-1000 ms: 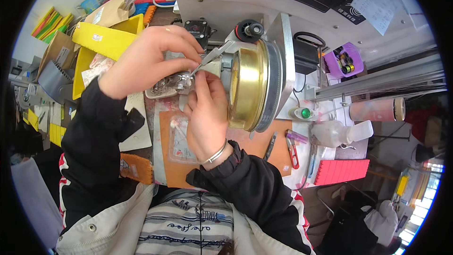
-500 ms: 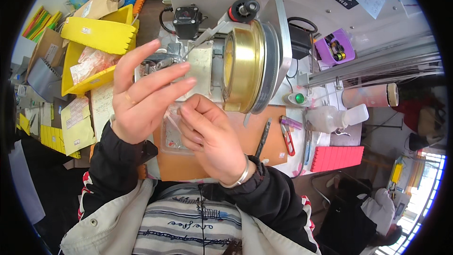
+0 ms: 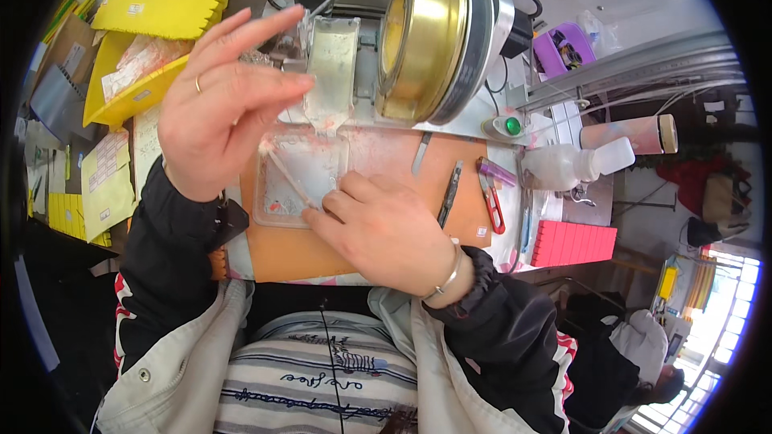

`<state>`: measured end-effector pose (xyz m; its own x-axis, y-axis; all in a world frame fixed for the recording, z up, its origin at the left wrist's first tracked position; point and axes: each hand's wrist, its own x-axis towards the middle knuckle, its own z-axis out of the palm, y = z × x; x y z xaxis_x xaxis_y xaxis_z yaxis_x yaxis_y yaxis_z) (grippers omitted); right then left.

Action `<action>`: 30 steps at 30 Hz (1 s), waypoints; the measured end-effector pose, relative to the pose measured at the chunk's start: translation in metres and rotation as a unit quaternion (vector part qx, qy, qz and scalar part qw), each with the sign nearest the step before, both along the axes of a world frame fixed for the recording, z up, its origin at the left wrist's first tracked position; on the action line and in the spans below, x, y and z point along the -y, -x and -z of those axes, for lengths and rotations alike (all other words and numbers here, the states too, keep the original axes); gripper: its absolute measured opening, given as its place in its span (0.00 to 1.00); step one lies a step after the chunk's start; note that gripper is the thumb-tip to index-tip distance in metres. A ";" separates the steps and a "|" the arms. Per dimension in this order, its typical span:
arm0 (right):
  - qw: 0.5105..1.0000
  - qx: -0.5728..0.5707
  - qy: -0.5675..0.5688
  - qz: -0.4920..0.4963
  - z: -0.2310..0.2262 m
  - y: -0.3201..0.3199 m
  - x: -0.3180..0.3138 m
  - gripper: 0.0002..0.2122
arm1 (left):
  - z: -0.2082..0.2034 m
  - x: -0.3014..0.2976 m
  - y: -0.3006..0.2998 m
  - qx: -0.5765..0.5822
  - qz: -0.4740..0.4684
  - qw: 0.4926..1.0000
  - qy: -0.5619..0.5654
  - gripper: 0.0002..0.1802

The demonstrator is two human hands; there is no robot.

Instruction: Assembling small electronic or mechanical components using tools and glue.

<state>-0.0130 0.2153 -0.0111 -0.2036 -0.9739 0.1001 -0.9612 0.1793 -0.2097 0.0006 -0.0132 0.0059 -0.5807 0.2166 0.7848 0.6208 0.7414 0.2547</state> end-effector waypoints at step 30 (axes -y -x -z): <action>0.927 0.107 0.243 0.264 -0.005 -0.011 -0.015 0.08 | 0.005 0.001 0.002 -0.009 -0.018 1.000 0.021 0.11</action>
